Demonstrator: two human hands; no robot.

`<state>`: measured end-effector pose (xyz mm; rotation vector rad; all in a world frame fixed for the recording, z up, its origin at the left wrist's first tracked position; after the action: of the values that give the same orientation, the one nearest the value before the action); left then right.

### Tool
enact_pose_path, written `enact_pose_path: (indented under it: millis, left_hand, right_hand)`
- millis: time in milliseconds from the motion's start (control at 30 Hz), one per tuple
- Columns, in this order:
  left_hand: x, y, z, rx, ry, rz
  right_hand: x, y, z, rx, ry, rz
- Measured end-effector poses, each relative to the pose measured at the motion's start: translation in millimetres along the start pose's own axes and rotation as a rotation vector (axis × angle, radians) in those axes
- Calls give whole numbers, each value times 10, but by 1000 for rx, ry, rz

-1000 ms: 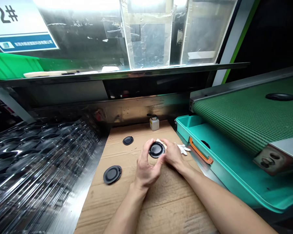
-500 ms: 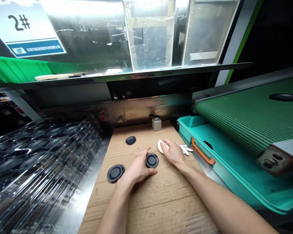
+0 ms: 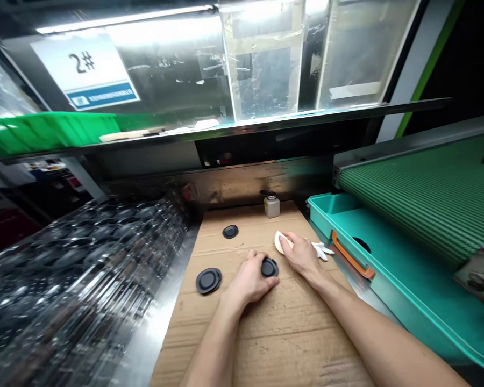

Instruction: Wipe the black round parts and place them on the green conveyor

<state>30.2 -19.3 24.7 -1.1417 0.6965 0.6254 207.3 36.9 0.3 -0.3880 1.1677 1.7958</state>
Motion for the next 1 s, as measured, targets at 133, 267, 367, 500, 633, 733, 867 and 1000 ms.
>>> enact_pose_path:
  millis: [133, 267, 367, 500, 633, 733, 867, 1000]
  left_hand:
    - [-465, 57, -122, 53, -55, -23]
    - [-1118, 469, -376, -23, -165, -1]
    - [-1320, 799, -540, -146, -172, 22]
    - [-1206, 916, -588, -193, -81, 59]
    - [-1102, 800, -494, -173, -49, 141]
    - [-1087, 718, -431, -166, -46, 169]
    - [-1050, 663, -399, -127, -30, 177]
    - [-1030, 681, -410, -116, -18, 206]
  right_hand:
    - [20, 1, -11, -3, 25, -21]
    - [28, 21, -12, 2, 35, -14]
    - [15, 30, -15, 8, 50, -19]
    - [-1, 29, -26, 0, 61, -29]
    - [-9, 34, -38, -12, 56, -32]
    - [-15, 37, -41, -17, 71, -19]
    - [-22, 39, -40, -26, 69, -19]
    - [-10, 52, -38, -9, 77, -31]
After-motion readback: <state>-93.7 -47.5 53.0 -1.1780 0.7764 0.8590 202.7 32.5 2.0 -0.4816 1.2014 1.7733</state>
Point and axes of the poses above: each hand's wrist, its own z-axis towards the middle knuckle, its own x-axis out of the palm, y = z × x, the point moved 3 cm from there along z, towards the middle knuckle, and after that the axes turned 13 degrees about -y, right-handed, at the moved point
